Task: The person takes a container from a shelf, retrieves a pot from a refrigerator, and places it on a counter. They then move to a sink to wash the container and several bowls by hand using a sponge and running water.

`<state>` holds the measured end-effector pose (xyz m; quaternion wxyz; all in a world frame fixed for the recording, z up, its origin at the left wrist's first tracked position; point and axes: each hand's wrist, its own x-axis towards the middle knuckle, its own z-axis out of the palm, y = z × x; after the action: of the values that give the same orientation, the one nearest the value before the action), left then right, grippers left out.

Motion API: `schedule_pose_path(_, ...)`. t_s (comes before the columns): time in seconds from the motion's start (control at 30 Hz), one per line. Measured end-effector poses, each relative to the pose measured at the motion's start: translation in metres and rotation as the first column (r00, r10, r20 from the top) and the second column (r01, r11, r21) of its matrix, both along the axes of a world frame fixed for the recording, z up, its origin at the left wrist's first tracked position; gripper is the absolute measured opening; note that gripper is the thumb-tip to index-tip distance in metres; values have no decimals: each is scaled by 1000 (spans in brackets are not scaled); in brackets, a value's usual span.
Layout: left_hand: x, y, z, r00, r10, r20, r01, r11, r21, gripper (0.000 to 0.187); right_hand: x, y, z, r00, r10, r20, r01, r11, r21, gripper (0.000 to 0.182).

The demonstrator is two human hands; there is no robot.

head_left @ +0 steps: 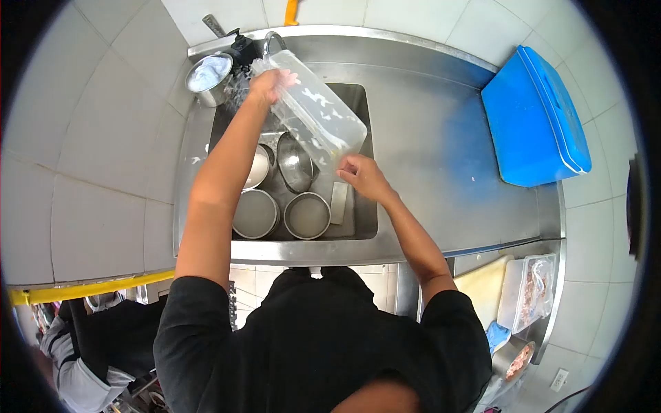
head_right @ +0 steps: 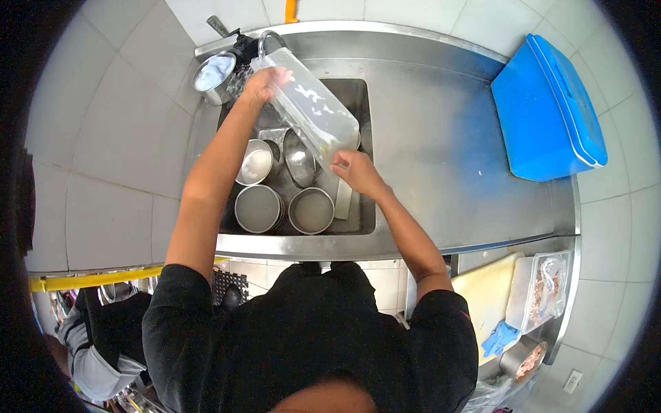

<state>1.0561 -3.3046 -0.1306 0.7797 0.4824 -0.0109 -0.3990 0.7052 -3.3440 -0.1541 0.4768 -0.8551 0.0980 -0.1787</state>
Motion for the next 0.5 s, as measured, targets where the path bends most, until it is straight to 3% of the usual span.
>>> schedule_pose_path(0.03,-5,5,0,1000,7,3,-7,1000,4,22,0,-2,0,993,48,-106,-43,998,50,14)
schedule_pose_path(0.07,-21,13,6,997,66,51,-65,998,-6,23,1,-6,-3,993,57,-102,-52,997,54,14)
schedule_pose_path(0.13,-31,24,4,986,131,101,-130,991,-13,24,4,-18,-8,959,112,-260,-117,993,-1,16)
schedule_pose_path(0.3,-44,43,-6,946,308,101,-283,936,-207,23,28,-35,7,962,71,-262,-66,997,30,16)
schedule_pose_path(0.37,-46,49,-3,943,316,105,-283,927,-247,25,45,-39,14,990,-3,-143,16,996,91,18)
schedule_pose_path(0.5,-50,57,2,930,343,132,-288,902,-322,29,94,-42,22,991,-52,-122,65,993,104,20)
